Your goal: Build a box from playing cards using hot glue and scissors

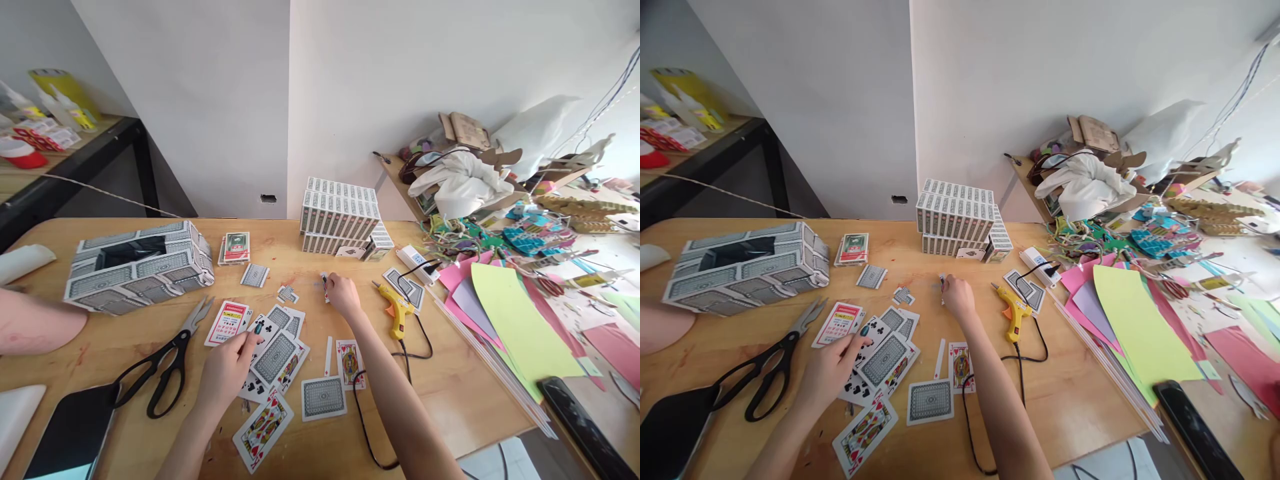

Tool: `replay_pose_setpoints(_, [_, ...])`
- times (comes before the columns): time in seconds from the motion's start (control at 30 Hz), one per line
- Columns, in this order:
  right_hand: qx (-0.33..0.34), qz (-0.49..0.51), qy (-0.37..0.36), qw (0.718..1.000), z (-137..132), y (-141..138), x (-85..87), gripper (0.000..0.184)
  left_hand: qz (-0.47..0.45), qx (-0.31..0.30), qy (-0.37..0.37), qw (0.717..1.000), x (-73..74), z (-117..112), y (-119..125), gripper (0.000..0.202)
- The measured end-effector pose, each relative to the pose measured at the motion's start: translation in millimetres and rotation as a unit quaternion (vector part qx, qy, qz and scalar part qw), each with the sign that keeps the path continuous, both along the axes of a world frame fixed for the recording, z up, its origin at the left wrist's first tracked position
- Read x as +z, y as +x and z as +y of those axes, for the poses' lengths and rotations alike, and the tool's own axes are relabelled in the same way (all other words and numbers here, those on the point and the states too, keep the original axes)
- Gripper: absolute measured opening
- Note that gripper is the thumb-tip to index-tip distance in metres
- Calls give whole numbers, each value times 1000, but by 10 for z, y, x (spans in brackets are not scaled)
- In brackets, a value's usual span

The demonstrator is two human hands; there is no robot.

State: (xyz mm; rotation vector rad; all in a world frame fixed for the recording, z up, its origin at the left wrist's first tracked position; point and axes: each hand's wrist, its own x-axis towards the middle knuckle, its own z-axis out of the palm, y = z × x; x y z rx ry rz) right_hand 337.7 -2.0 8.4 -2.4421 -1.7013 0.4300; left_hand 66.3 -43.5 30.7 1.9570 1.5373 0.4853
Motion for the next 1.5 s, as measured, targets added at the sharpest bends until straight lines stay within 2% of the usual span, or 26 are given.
replay_pose_setpoints(0.17, [15,7,6,1000,52,-121,5,26,-1,-16,-10,1000,31,28,39,36])
replay_pose_setpoints(0.23, [22,6,8,1000,67,-164,11,26,-6,-37,13,999,38,52,85,34])
replay_pose_setpoints(0.3, [27,6,8,1000,82,-202,12,26,-1,-78,62,995,25,88,169,33])
replay_pose_setpoints(0.4, [32,4,7,999,103,-248,7,27,25,-171,145,974,-44,170,356,36])
replay_pose_setpoints(0.47, [35,2,6,999,111,-266,6,27,50,-219,180,958,-109,235,489,44])
replay_pose_setpoints(0.53, [39,0,6,999,111,-256,14,28,77,-240,190,949,-166,290,589,54])
replay_pose_setpoints(0.67, [31,-13,-3,999,104,-112,54,30,108,-245,182,946,-197,305,611,57])
replay_pose_setpoints(0.87, [15,-47,-43,998,220,139,107,28,115,-249,172,946,-167,161,429,52])
replay_pose_setpoints(1.1, [113,-53,-43,991,429,24,151,23,91,-238,163,953,-200,110,379,50])
replay_pose_setpoints(1.3, [194,-37,-31,980,409,-112,146,22,71,-232,169,955,-200,105,370,48])
replay_pose_setpoints(1.5, [255,0,17,967,565,-113,201,25,75,-222,194,953,-220,28,361,42])
